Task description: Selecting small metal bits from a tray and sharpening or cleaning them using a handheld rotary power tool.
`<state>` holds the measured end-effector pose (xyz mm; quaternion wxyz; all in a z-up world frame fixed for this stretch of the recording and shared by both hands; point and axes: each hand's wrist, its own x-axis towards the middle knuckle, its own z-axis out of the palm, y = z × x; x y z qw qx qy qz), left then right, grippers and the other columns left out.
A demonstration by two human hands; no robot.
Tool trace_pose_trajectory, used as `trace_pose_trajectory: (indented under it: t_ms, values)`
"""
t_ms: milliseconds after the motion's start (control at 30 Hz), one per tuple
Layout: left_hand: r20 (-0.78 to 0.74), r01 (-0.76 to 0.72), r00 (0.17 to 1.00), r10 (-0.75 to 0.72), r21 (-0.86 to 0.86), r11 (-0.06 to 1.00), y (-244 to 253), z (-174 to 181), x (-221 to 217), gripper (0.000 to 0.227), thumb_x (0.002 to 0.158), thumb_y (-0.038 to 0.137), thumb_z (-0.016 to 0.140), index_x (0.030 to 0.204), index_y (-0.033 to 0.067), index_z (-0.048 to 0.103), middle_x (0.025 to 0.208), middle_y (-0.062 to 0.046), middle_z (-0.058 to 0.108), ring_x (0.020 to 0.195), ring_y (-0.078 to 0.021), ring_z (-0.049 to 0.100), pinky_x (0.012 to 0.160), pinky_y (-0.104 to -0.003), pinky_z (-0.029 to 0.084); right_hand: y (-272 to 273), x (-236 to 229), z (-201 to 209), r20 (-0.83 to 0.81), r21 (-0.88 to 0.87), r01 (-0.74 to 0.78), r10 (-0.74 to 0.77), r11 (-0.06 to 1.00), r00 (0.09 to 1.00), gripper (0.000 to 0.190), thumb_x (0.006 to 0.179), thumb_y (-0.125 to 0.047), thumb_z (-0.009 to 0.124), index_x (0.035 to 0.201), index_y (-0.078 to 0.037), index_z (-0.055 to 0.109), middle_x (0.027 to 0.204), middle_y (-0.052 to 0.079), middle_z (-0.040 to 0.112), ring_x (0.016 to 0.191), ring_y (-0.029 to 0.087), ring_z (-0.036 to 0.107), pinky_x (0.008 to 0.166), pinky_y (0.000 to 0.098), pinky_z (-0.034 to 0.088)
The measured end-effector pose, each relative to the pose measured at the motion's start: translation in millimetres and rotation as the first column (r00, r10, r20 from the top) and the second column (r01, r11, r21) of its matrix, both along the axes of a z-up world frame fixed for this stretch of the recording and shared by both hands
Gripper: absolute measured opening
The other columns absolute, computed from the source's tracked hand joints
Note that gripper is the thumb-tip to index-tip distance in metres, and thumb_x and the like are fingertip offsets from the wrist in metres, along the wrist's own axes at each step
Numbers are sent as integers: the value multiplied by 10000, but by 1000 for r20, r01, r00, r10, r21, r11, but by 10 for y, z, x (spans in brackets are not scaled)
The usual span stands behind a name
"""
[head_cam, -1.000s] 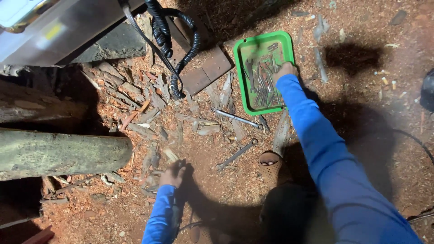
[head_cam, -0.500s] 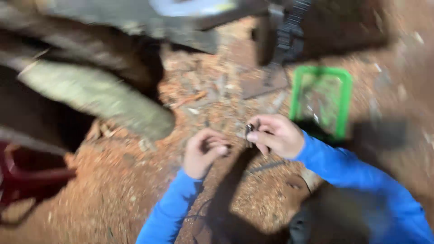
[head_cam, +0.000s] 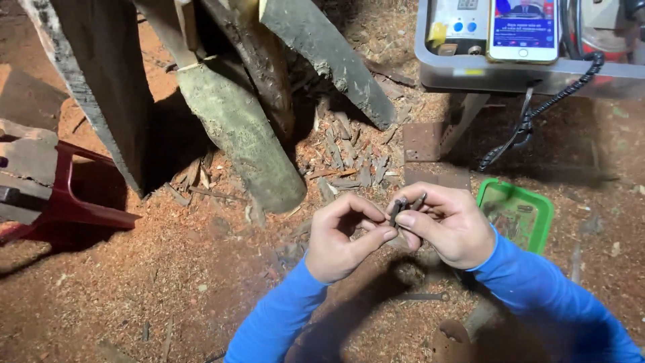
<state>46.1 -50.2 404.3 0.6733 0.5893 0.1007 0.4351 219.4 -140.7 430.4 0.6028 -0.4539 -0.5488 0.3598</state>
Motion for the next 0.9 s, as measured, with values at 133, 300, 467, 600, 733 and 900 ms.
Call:
trace_pose_trajectory:
  t_ms: [133,300,467,600,733,900]
  values:
    - [-22,-34,999,35,37,999,-38,18,-56,262,762,-3,891,918,-41,685,885,-162,752,784,-162,746,679,-234,625,-16,-63,-91,-29,10,4,-3,1000,1000,149,925,-42,661,1009,43,749,566,142,716,436,134,650,452,257,559]
    - [-65,-88,993,96,112,990,-86,57,-115,237,772,10,888,900,-13,689,824,-132,757,738,-137,727,663,-233,599,-28,-111,-179,-58,49,11,-8,999,998,176,940,-45,640,1018,81,736,541,141,679,459,130,626,480,244,548]
    - [-79,-121,988,134,150,981,-114,106,-138,224,769,14,885,888,-2,697,812,-127,765,728,-132,727,662,-225,595,-54,-132,-198,-53,45,25,-22,999,998,176,935,-58,655,1028,67,739,609,151,715,458,129,651,472,262,559]
    - [-69,-98,991,111,160,982,-130,142,-133,198,798,12,856,904,0,690,870,-142,774,757,-132,718,691,-231,601,-82,-168,-172,-102,95,43,-33,995,994,160,935,-23,668,1035,92,716,602,144,685,461,113,645,475,234,562]
    - [-62,-38,997,45,103,994,-127,105,-97,205,816,9,840,941,-2,679,913,-149,770,797,-134,711,713,-242,607,-112,-136,-178,-53,98,50,-45,994,998,145,917,-28,690,1010,73,736,593,142,698,424,123,654,425,237,563]
    - [-62,11,998,-7,55,998,-101,40,-60,196,834,-9,823,958,-27,672,932,-160,746,815,-134,688,723,-253,612,-131,-109,-239,-41,103,61,-57,993,998,124,913,-27,703,994,60,736,617,130,713,437,122,692,419,222,567]
